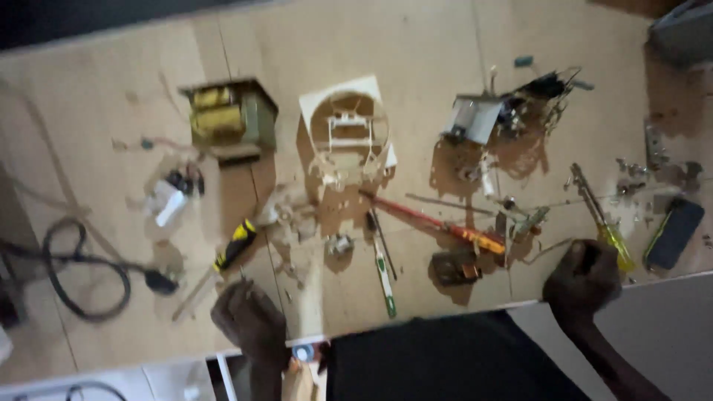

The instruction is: Dismantling a fan assembly to extract the motor and cleaning the fan blades using a brush.

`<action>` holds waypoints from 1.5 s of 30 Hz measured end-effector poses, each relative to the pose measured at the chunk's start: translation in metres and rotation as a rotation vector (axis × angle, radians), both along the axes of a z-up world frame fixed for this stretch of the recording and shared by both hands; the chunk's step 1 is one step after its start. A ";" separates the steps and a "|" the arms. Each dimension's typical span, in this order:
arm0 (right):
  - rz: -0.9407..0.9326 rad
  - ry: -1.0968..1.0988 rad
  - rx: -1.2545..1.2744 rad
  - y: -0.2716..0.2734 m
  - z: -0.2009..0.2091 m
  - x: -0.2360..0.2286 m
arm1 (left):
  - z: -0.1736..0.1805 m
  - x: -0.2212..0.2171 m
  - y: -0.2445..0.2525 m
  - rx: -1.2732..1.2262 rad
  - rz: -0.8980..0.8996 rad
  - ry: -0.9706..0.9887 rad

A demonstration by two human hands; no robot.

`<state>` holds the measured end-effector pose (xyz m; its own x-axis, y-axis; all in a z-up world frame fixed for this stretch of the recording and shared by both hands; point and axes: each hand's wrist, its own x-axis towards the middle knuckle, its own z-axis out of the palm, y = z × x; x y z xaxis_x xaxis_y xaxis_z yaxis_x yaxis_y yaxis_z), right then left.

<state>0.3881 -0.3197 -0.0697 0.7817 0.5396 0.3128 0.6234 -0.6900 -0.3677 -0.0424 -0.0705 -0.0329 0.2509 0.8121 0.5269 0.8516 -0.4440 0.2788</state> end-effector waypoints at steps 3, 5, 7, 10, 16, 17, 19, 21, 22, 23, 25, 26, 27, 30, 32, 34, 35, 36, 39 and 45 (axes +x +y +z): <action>-0.016 0.022 -0.045 0.001 -0.001 0.003 | 0.022 0.018 0.006 -0.006 0.010 -0.067; -0.014 0.014 -0.049 0.006 0.004 -0.001 | 0.024 0.018 0.009 0.019 0.020 -0.048; -0.020 0.008 -0.068 0.007 0.011 -0.005 | 0.025 0.018 0.007 0.028 0.021 -0.027; 0.014 -0.001 -0.027 0.015 0.016 -0.006 | 0.020 0.015 0.009 0.033 -0.003 -0.029; 0.021 -0.019 -0.056 0.013 0.013 -0.005 | 0.018 0.012 0.009 0.008 -0.014 -0.045; 0.018 -0.008 -0.037 0.014 0.015 -0.006 | 0.019 0.012 0.008 0.017 -0.018 -0.060; 0.021 0.001 -0.020 0.010 0.015 -0.006 | 0.018 0.012 0.004 0.024 -0.016 -0.077; -0.008 0.053 -0.026 0.006 0.010 -0.004 | 0.015 0.009 0.004 0.052 -0.013 -0.071; -0.003 0.052 -0.022 0.009 0.014 -0.004 | 0.015 0.010 0.004 0.056 -0.008 -0.071; -0.011 0.073 -0.016 0.012 0.019 -0.007 | 0.016 0.009 0.003 0.043 -0.003 -0.077; -0.015 0.096 -0.001 0.009 0.018 -0.007 | 0.020 0.009 0.003 0.040 0.004 -0.081; 0.004 0.105 0.005 0.005 0.012 -0.004 | 0.022 0.009 0.004 0.045 0.010 -0.082; 0.023 0.113 0.006 -0.001 0.007 0.001 | 0.023 0.010 0.003 0.046 0.015 -0.084; -0.038 0.208 0.019 -0.010 -0.001 0.006 | 0.021 0.008 0.003 0.042 0.032 -0.065; -0.063 0.282 0.043 -0.006 0.005 0.003 | 0.023 0.010 0.003 0.059 0.046 -0.061; -0.106 0.349 0.070 -0.002 0.008 -0.001 | 0.026 0.013 0.003 0.074 0.041 -0.063; -0.130 0.369 0.105 0.001 0.009 -0.003 | 0.028 0.015 0.002 0.029 0.077 -0.078; -0.154 0.388 0.140 0.004 0.010 -0.004 | 0.030 0.018 0.001 -0.018 0.112 -0.091; -0.237 0.233 -0.001 -0.014 -0.023 0.011 | -0.037 -0.040 0.002 -0.284 0.191 0.255; -0.326 0.480 0.215 0.022 0.021 -0.013 | 0.039 0.045 0.001 0.129 0.110 -0.043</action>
